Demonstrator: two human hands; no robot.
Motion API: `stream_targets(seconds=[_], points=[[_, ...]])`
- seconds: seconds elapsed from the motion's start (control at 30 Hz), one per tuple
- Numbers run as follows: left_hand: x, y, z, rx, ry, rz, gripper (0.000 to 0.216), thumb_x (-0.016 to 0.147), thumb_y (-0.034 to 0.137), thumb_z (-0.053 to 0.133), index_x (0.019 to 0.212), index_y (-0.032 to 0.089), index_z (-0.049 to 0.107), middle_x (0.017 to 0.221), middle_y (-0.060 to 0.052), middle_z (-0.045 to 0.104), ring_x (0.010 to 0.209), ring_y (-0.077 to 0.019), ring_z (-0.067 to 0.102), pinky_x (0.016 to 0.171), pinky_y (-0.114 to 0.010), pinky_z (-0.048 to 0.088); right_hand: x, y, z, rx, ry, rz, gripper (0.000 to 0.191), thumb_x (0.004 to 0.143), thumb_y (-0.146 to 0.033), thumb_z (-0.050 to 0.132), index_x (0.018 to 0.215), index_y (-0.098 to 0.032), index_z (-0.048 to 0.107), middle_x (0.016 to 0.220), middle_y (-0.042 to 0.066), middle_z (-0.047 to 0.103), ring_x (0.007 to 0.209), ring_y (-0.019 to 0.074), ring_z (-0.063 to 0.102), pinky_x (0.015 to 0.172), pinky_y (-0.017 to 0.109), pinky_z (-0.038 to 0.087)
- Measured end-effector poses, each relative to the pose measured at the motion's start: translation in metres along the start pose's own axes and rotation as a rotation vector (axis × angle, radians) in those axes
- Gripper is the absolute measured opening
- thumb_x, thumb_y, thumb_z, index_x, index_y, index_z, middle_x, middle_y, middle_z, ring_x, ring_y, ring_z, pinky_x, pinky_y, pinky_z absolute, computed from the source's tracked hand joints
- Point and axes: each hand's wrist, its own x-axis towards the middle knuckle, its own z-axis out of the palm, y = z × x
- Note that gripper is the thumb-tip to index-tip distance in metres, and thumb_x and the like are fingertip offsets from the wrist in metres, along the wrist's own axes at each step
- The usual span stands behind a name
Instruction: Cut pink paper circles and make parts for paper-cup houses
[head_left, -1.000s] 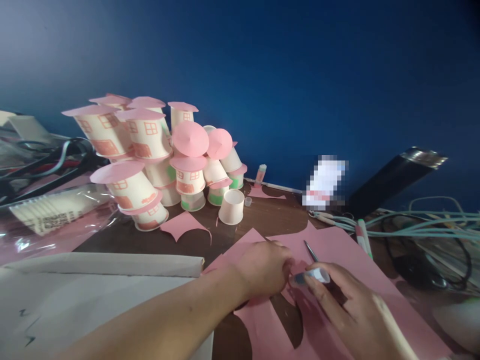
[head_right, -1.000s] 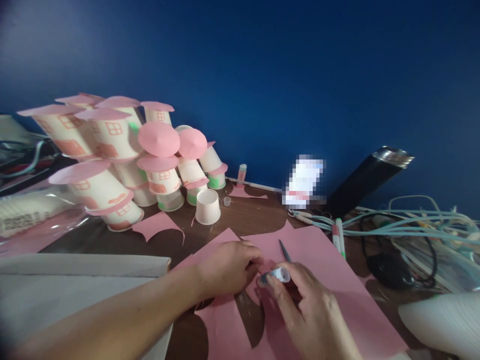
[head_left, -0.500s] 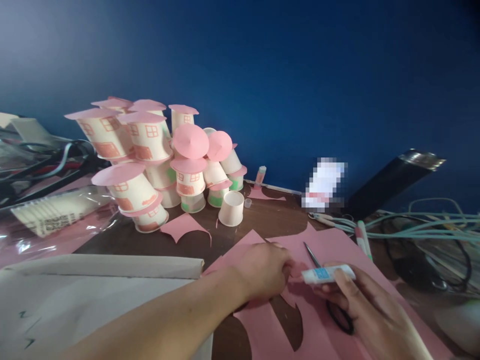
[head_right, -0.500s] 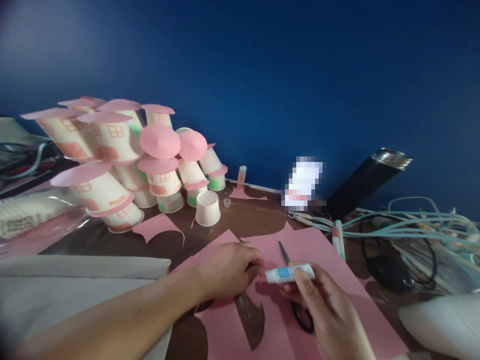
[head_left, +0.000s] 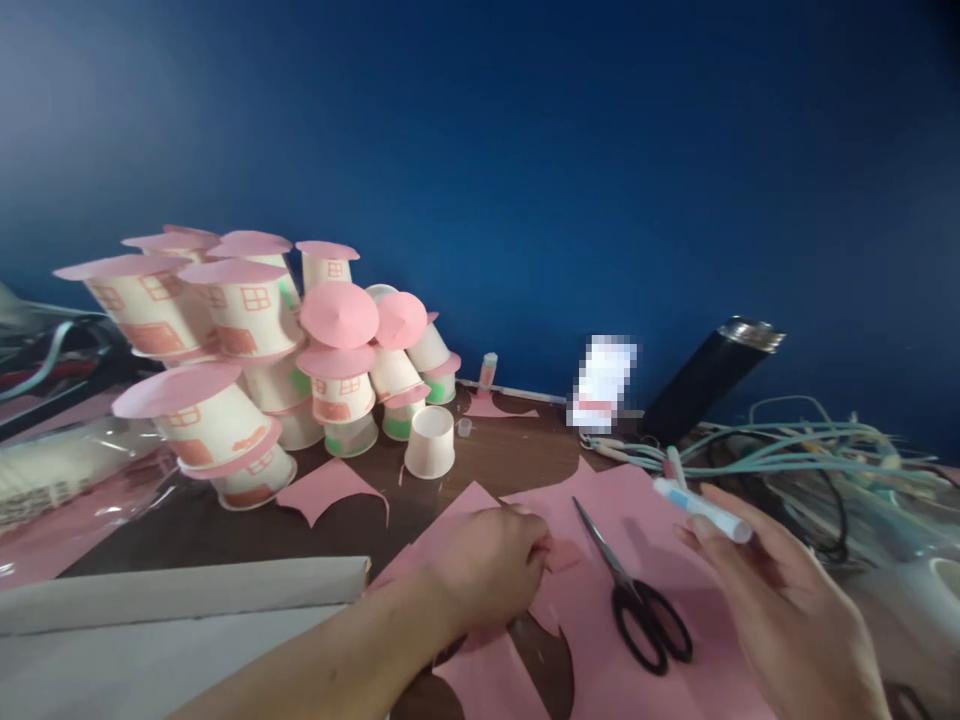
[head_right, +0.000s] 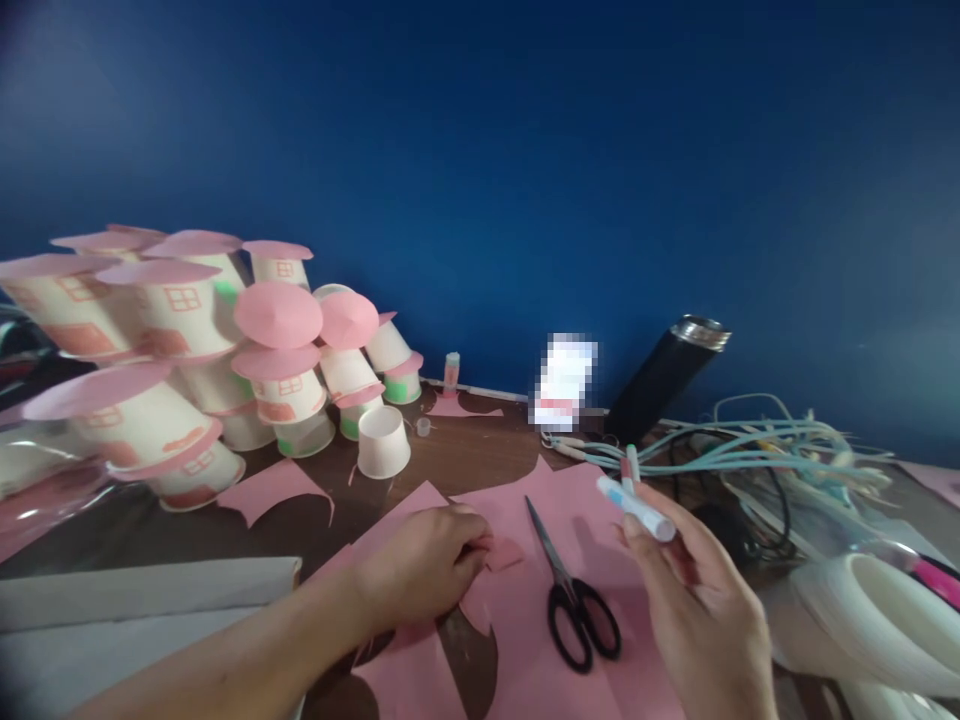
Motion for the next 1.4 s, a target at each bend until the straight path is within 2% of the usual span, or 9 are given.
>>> stream_targets(seconds=[0.1, 0.2, 0.5, 0.7, 0.8, 0.93, 1.03, 1.23, 1.4], points=[[0.000, -0.001, 0.000, -0.012, 0.010, 0.021, 0.016, 0.085, 0.023, 0.049, 0.074, 0.022, 0.060, 0.082, -0.001, 0.068, 0.077, -0.0194, 0.065, 0.065, -0.027, 0.043, 0.020, 0.007, -0.009, -0.170, 0.140, -0.008, 0.054, 0.075, -0.050, 0.062, 0.123, -0.025, 0.065, 0.106, 0.009, 0.074, 0.098, 0.0339, 0.069, 0.087, 0.042, 0.052], [-0.001, -0.001, 0.001, -0.029, 0.017, 0.033, 0.017, 0.087, 0.022, 0.047, 0.078, 0.023, 0.061, 0.085, 0.000, 0.068, 0.079, -0.0184, 0.064, 0.069, -0.026, 0.044, 0.039, 0.025, -0.014, -0.485, 0.059, -0.016, 0.065, 0.076, -0.055, 0.053, 0.128, -0.017, 0.063, 0.098, 0.014, 0.074, 0.085, 0.0358, 0.070, 0.076, 0.046, 0.053], [-0.001, -0.001, 0.002, -0.059, 0.009, 0.035, 0.016, 0.087, 0.021, 0.048, 0.077, 0.023, 0.060, 0.085, 0.001, 0.068, 0.081, -0.0169, 0.063, 0.071, -0.025, 0.044, 0.057, 0.069, -0.006, -0.640, -0.034, -0.190, 0.070, 0.074, -0.043, 0.044, 0.128, -0.003, 0.062, 0.121, 0.027, 0.064, 0.115, 0.0384, 0.060, 0.097, 0.047, 0.047], [-0.001, 0.001, -0.001, -0.054, 0.013, 0.022, 0.017, 0.086, 0.020, 0.050, 0.073, 0.021, 0.060, 0.080, 0.000, 0.067, 0.076, -0.0168, 0.063, 0.067, -0.025, 0.043, 0.045, 0.052, -0.004, -0.673, 0.075, -0.402, 0.060, 0.078, -0.045, 0.046, 0.124, -0.010, 0.064, 0.126, 0.025, 0.060, 0.129, 0.0434, 0.045, 0.106, 0.062, 0.030], [0.000, 0.006, -0.005, -0.055, 0.026, 0.010, 0.018, 0.084, 0.017, 0.051, 0.069, 0.021, 0.058, 0.078, 0.000, 0.066, 0.073, -0.0157, 0.062, 0.063, -0.024, 0.042, 0.022, 0.032, -0.004, -0.479, 0.056, -0.474, 0.047, 0.086, -0.045, 0.047, 0.121, -0.017, 0.063, 0.125, 0.018, 0.059, 0.116, 0.0335, 0.057, 0.093, 0.045, 0.048], [-0.002, 0.016, -0.011, -0.069, 0.093, 0.011, 0.019, 0.089, 0.017, 0.049, 0.072, 0.020, 0.058, 0.080, 0.000, 0.065, 0.076, -0.0151, 0.061, 0.065, -0.023, 0.042, -0.017, 0.006, 0.001, -0.152, -0.270, -0.269, 0.029, 0.087, -0.048, 0.057, 0.099, -0.024, 0.067, 0.090, 0.005, 0.069, 0.081, 0.0229, 0.065, 0.073, 0.030, 0.050], [-0.008, 0.025, -0.012, -0.061, 0.200, 0.103, 0.020, 0.095, 0.020, 0.045, 0.087, 0.022, 0.063, 0.086, -0.001, 0.065, 0.082, -0.0164, 0.061, 0.072, -0.026, 0.044, -0.037, -0.008, 0.008, 0.045, -0.486, -0.028, 0.047, 0.089, -0.062, 0.048, 0.069, -0.021, 0.061, 0.054, -0.004, 0.046, 0.048, 0.0128, 0.042, 0.046, 0.024, 0.034], [-0.019, 0.033, -0.007, 0.234, 0.296, 0.405, 0.019, 0.092, 0.014, 0.047, 0.106, 0.020, 0.059, 0.092, -0.005, 0.064, 0.080, -0.0221, 0.058, 0.071, -0.036, 0.048, -0.043, -0.021, 0.014, 0.251, -0.627, 0.185, 0.057, 0.081, -0.071, 0.052, 0.065, -0.018, 0.061, 0.052, -0.006, 0.038, 0.048, 0.0098, 0.030, 0.044, 0.024, 0.024], [-0.020, 0.034, -0.004, 0.380, 0.353, 0.500, 0.019, 0.090, 0.011, 0.048, 0.105, 0.016, 0.059, 0.087, -0.005, 0.065, 0.073, -0.0232, 0.060, 0.063, -0.037, 0.052, -0.041, -0.015, 0.017, 0.345, -0.671, 0.335, 0.052, 0.075, -0.067, 0.064, 0.058, -0.021, 0.046, 0.050, -0.008, 0.034, 0.045, 0.0074, 0.022, 0.041, 0.023, 0.012]])
